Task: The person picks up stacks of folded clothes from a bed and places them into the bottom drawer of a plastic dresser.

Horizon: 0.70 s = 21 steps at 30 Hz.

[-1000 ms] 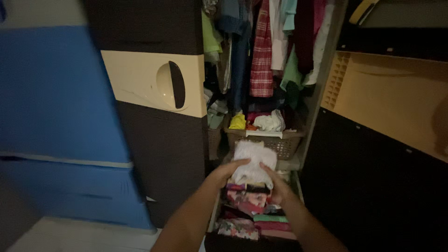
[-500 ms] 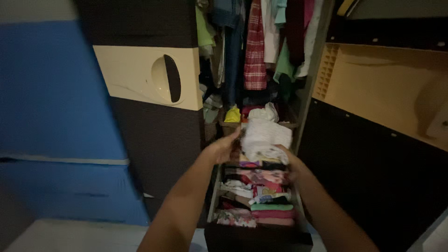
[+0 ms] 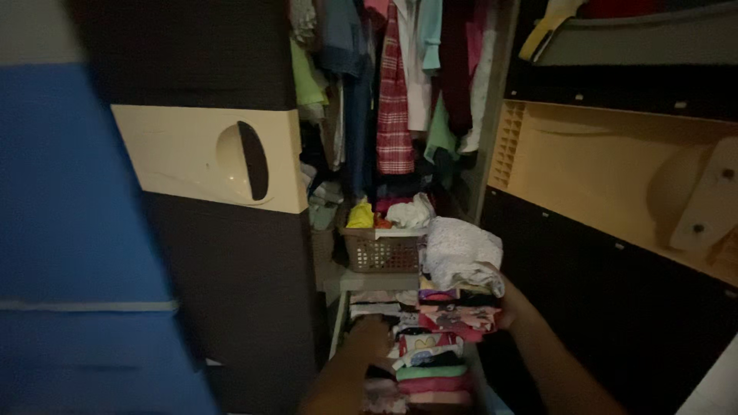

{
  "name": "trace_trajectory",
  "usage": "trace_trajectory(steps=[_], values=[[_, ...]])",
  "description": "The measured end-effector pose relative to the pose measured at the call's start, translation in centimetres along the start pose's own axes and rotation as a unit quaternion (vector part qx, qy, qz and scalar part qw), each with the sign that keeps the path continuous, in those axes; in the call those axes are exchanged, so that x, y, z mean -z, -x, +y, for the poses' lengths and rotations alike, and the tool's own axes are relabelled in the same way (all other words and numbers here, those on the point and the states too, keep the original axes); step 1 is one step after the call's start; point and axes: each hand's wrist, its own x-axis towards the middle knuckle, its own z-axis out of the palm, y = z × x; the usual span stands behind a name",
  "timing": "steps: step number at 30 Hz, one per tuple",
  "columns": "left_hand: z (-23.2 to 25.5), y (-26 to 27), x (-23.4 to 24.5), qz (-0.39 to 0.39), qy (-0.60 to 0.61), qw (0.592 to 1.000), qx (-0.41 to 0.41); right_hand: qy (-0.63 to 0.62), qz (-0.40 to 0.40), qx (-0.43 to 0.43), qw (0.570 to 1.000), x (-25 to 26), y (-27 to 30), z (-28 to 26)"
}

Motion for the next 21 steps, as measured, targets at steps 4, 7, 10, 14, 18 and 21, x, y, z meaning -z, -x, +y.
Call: trace_trajectory(steps=[4, 7, 10, 14, 18, 21], values=[[-0.4, 0.7, 0.2, -0.015, -0.014, 1.0, -0.017, -0.022, -0.017, 0.003, 1.0, -0.7, -0.6, -0.6], [-0.4, 1.3, -0.6, 0.008, -0.001, 1.0, -0.026, -0.045, -0.032, 0.004, 0.998, -1.1, -0.2, 0.1], [-0.1, 0.6, -2.3, 0.022, 0.031, 0.999, -0.015, -0.06, -0.128, 0.042, 0.989, -2.0, 0.2, 0.3], [0.0, -1.3, -4.9, -0.01, 0.118, 0.992, 0.031, -0.031, -0.034, 0.039, 0.998, -3.4, 1.5, 1.1], [-0.6, -2.2, -5.7, -0.046, 0.2, 0.979, -0.006, -0.034, -0.048, 0.016, 0.998, -3.9, 1.4, 2.7], [-0.6, -1.5, -5.5, -0.027, 0.271, 0.962, 0.033, -0.04, -0.044, 0.005, 0.998, -3.9, 0.9, 5.1]])
